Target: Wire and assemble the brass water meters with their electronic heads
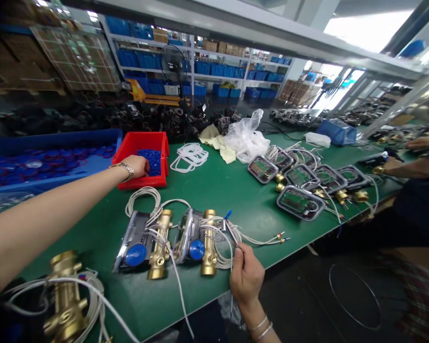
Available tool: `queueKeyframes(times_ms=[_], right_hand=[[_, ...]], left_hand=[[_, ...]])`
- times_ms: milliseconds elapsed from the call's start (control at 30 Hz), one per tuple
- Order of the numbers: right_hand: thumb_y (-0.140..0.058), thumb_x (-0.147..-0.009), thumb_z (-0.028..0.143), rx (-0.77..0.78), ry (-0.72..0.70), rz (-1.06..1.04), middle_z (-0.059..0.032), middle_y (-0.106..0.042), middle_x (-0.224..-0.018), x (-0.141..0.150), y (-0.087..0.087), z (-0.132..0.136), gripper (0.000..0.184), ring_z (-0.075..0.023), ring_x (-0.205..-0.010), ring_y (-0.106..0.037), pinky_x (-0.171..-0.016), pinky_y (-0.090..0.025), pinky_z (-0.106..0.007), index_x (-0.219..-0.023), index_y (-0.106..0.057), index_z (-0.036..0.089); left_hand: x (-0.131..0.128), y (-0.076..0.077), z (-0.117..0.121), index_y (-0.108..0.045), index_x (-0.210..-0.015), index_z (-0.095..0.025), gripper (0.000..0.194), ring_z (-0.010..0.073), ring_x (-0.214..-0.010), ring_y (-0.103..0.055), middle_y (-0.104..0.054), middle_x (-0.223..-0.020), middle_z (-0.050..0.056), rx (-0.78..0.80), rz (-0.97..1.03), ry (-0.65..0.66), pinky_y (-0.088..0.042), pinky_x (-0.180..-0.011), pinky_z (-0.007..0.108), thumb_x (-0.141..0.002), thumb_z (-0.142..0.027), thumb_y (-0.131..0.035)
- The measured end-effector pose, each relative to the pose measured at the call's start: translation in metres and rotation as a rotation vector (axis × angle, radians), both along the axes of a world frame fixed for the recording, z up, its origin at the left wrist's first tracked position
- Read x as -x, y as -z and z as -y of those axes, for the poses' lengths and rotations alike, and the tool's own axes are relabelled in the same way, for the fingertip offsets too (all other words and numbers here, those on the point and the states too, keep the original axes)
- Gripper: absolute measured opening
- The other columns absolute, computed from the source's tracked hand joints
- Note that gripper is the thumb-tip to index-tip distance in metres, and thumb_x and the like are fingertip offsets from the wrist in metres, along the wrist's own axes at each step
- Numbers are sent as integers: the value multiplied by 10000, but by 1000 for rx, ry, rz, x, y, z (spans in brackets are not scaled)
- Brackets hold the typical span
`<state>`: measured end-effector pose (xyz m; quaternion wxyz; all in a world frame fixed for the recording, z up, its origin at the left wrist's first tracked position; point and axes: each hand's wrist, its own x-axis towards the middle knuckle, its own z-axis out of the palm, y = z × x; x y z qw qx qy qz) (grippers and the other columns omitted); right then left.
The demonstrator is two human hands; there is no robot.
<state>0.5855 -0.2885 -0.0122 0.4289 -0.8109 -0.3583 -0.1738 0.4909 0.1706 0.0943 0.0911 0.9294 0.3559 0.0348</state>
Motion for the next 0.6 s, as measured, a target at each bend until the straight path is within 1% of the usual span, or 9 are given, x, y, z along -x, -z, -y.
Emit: queueKeyframes(times_ms=[67,167,233,300,367,400,467,533,600], right_hand=[[-451,-1050,308,6,0,16,-75,-760,-879,0,-1,0,291,-188,-720,-717,-674,-511,-267,-1023,-698,157],[-458,-1047,295,9,-10,67,-69,-754,-850,0,-2,0,283,-180,-687,-708,-654,-505,-259,-1005,-699,153],[-465,-1045,294,8,-8,73,-69,-752,-843,0,-1,1,279,-180,-683,-704,-655,-500,-259,-999,-700,151],[-471,-1044,304,1,-6,66,-73,-753,-848,0,-1,2,283,-183,-689,-703,-655,-494,-259,-990,-703,151],[-475,-1044,322,-10,-7,64,-76,-755,-856,1,0,4,293,-186,-700,-705,-658,-488,-258,-980,-706,153],[-478,-1043,329,-13,-9,62,-77,-755,-858,2,1,4,296,-188,-704,-705,-662,-486,-259,-977,-708,154],[-485,-1040,338,-13,-14,57,-76,-753,-853,2,2,6,297,-191,-703,-700,-668,-480,-263,-977,-710,154],[-494,-1036,344,-10,-18,50,-76,-749,-847,3,3,7,297,-195,-700,-692,-671,-473,-268,-973,-711,152],[-498,-1034,351,-11,-17,45,-78,-746,-842,2,3,7,301,-198,-692,-684,-666,-465,-272,-969,-712,149]], left_hand=[[7,-4,3,-626,-1235,-147,352,242,-1079,-656,-645,-1240,84,-5,-36,2,-577,-925,432,-973,-382,-635],[14,-15,9,-643,-1196,-142,331,244,-1099,-653,-652,-1231,80,-42,-39,7,-556,-964,447,-978,-390,-627],[16,-24,14,-676,-1124,-136,294,234,-1078,-665,-691,-1159,72,-68,-12,5,-542,-977,447,-969,-383,-638],[19,-33,20,-726,-1032,-155,209,230,-1045,-685,-743,-1051,59,-97,30,-14,-526,-977,412,-920,-329,-692],[24,-44,31,-771,-973,-191,145,236,-1026,-704,-779,-984,42,-131,89,-37,-510,-961,358,-847,-256,-738],[29,-49,39,-787,-967,-210,150,237,-1021,-711,-790,-978,33,-144,120,-43,-505,-950,337,-826,-239,-743],[43,-61,62,-802,-980,-242,163,221,-993,-725,-798,-988,12,-158,179,-41,-507,-924,311,-838,-257,-724],[65,-74,95,-806,-975,-272,152,189,-925,-734,-801,-967,-10,-155,253,-19,-517,-878,292,-877,-288,-691],[94,-87,133,-807,-945,-283,129,175,-825,-730,-801,-916,-21,-129,399,53,-521,-797,292,-878,-294,-697]])
